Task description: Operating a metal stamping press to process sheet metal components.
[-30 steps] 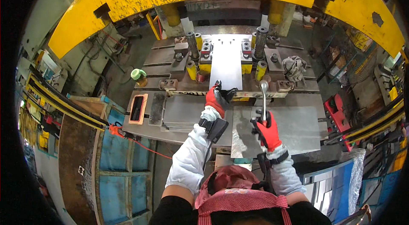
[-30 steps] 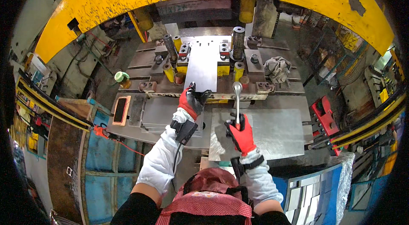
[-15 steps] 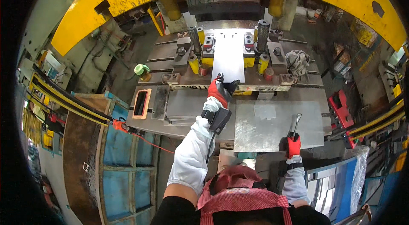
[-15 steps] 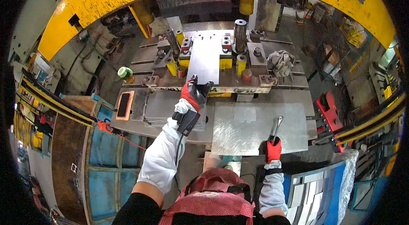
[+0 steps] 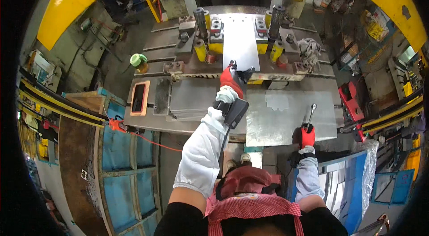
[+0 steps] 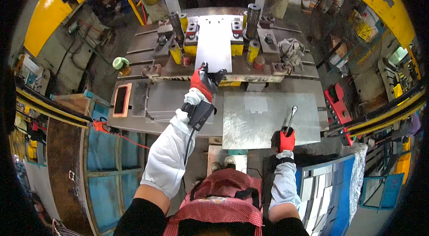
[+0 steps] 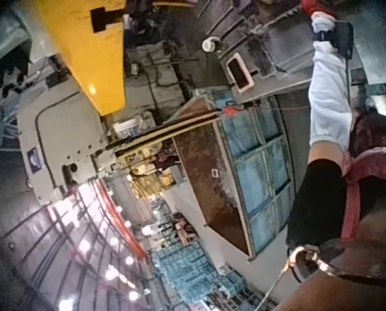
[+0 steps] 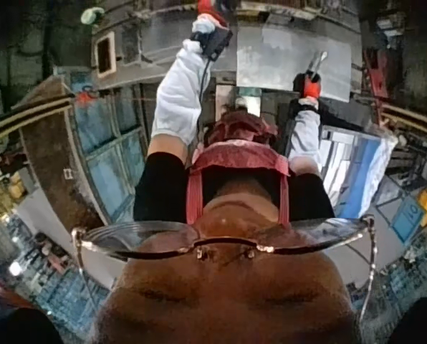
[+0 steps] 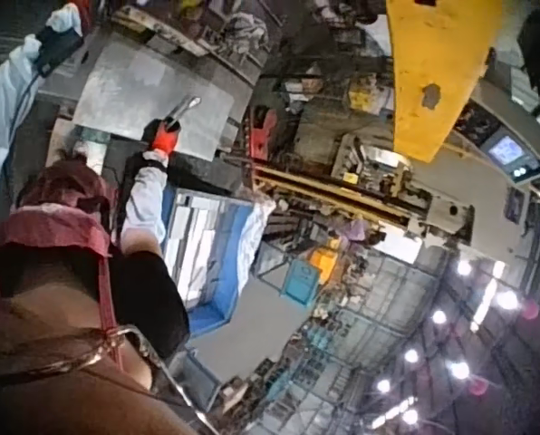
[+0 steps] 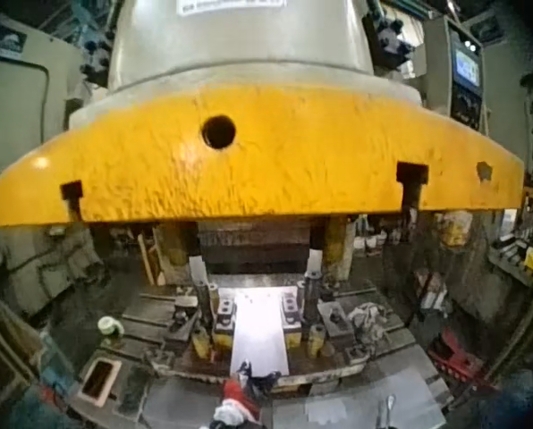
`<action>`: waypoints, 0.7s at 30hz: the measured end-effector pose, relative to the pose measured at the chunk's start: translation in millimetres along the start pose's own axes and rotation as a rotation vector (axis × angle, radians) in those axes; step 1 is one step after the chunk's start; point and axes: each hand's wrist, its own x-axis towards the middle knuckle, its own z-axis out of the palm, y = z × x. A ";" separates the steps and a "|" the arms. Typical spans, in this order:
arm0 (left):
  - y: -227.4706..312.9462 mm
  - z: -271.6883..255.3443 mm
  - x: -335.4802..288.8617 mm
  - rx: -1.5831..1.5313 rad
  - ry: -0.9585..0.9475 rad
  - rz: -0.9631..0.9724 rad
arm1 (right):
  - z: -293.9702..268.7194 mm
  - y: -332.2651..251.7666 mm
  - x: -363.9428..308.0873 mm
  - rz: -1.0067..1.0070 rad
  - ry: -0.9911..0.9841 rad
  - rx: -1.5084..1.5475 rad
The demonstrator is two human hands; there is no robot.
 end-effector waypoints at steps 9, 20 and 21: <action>0.4 -8.5 13.5 0.007 -0.032 -0.013 | 9.7 37.8 19.0 0.029 -0.022 -0.051; 1.1 -4.9 7.6 -0.016 0.011 -0.038 | 4.6 25.1 13.9 0.012 0.001 -0.139; 1.7 -5.3 6.8 -0.006 0.021 -0.038 | 4.2 24.3 11.9 0.004 0.000 -0.142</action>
